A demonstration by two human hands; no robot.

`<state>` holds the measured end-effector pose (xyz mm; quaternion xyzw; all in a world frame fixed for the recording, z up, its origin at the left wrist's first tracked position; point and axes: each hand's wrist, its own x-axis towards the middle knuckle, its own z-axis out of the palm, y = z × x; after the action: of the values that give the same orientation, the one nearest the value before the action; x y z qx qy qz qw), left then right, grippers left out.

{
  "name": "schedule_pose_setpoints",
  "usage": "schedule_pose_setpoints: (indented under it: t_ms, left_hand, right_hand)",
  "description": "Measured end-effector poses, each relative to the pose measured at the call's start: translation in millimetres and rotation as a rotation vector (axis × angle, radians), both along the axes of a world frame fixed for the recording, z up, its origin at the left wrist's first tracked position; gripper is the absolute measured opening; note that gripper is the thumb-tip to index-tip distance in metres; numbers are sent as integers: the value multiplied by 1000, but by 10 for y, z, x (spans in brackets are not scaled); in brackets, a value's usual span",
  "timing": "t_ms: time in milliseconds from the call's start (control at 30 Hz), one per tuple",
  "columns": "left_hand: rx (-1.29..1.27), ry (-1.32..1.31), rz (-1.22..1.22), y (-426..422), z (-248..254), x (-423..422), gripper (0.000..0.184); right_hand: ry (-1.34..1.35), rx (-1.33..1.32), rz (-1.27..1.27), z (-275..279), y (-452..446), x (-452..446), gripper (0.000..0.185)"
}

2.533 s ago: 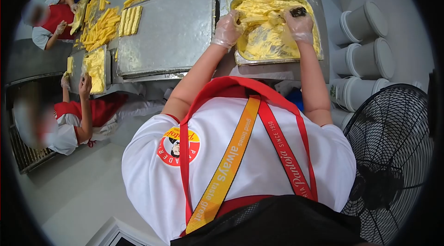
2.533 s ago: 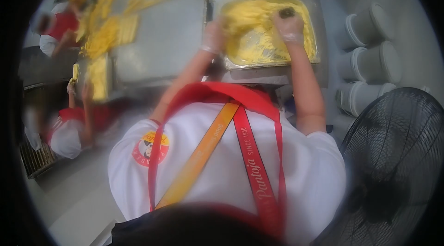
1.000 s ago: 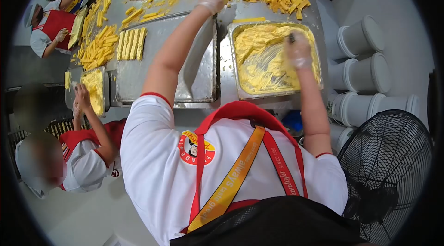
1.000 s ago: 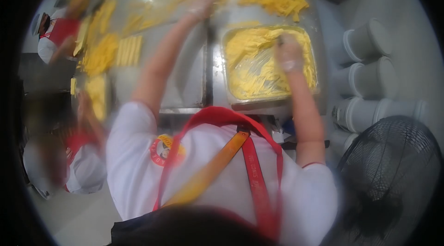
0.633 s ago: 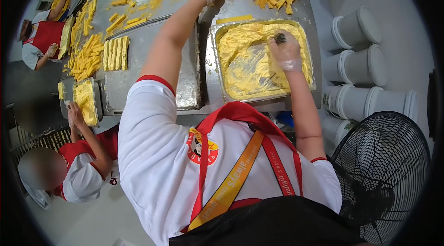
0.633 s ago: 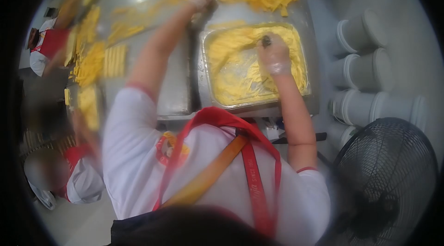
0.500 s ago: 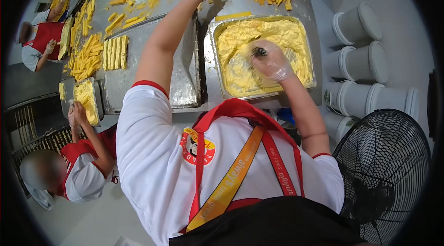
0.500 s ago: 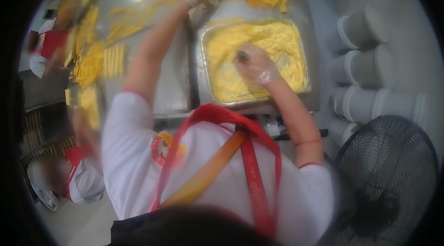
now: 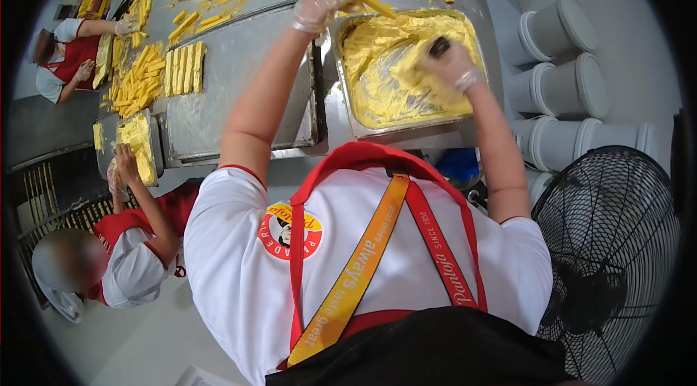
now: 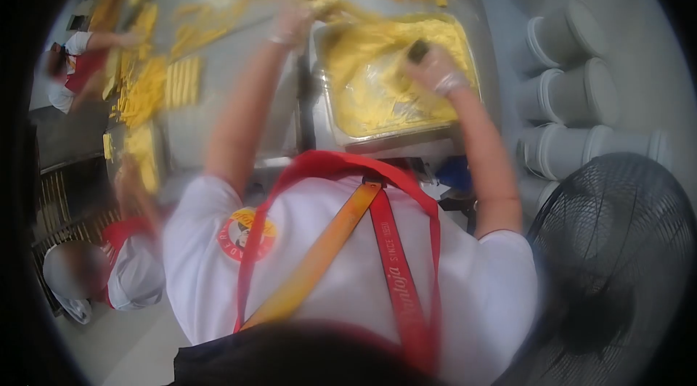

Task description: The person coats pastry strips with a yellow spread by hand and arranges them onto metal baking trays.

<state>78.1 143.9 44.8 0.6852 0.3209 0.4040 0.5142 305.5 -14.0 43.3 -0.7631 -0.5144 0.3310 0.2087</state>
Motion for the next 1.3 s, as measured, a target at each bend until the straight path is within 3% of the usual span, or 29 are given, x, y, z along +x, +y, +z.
schedule_pose_setpoints:
  t_ms: [33, 67, 133, 167, 233, 267, 333, 367, 467, 500, 600, 667, 733, 867, 967, 1000, 1067, 1167, 1267, 1300]
  left_hand:
    - [171, 115, 51, -149, 12, 2, 32]
    - [339, 231, 101, -304, 13, -2, 27]
    - [22, 260, 22, -632, 16, -5, 27]
    - [-132, 272, -16, -715, 2, -6, 27]
    - [138, 272, -32, -781, -450, -55, 26]
    - [275, 269, -40, -816, -603, -72, 26]
    - [273, 355, -18, -962, -534, -91, 30]
    - [257, 390, -17, -995, -584, -121, 31]
    - [132, 381, 41, -1110, -703, -108, 31]
    - [78, 359, 70, -1123, -736, -89, 30]
    - [489, 374, 179, -1169, -874, -99, 27]
    - [543, 388, 180, -1201, -848, -101, 26]
    - [551, 394, 175, -1244, -825, -96, 26]
    - [536, 356, 180, -1269, -854, -100, 27]
    - [498, 409, 194, -1247, -907, -96, 29]
    - [471, 445, 197, -1245, -912, -104, 30]
    - [326, 460, 195, -1253, -869, -105, 30]
    - [179, 470, 179, -1312, -669, -73, 27]
    - [202, 422, 174, -1330, -705, -63, 27]
    - [233, 398, 175, -1320, -747, -59, 27]
  right_hand:
    - [6, -26, 7, -261, 126, 321, 27]
    - [-113, 148, -4, -283, 148, 431, 28]
    - [-352, 493, -25, -263, 107, 517, 31]
    - [-300, 545, 77, -258, 34, 471, 31]
    - [-191, 640, 280, -230, -148, 324, 30]
    - [-138, 544, 278, -214, -186, 329, 30]
    - [-29, 345, 274, -157, -216, 385, 28]
    - [-50, 279, 127, -158, -168, 432, 28]
    - [-329, 376, -94, -274, -94, 483, 34]
    - [-289, 399, -147, -181, -115, 365, 30]
    - [245, 658, -137, -387, -192, 130, 23]
    - [458, 500, -239, -807, -114, 209, 18]
    - [518, 347, -383, -683, -110, 105, 21]
    - [-359, 285, -130, -477, -157, 102, 42]
    - [292, 547, -216, -375, -321, -94, 42]
    - [327, 545, -233, -475, -307, -86, 41]
    - [395, 543, -265, -761, -254, -35, 38]
    - [-85, 247, -374, -601, -216, 91, 33]
    - [-181, 421, -325, -381, -362, -35, 34]
    - [90, 660, -261, -604, -351, 0, 37]
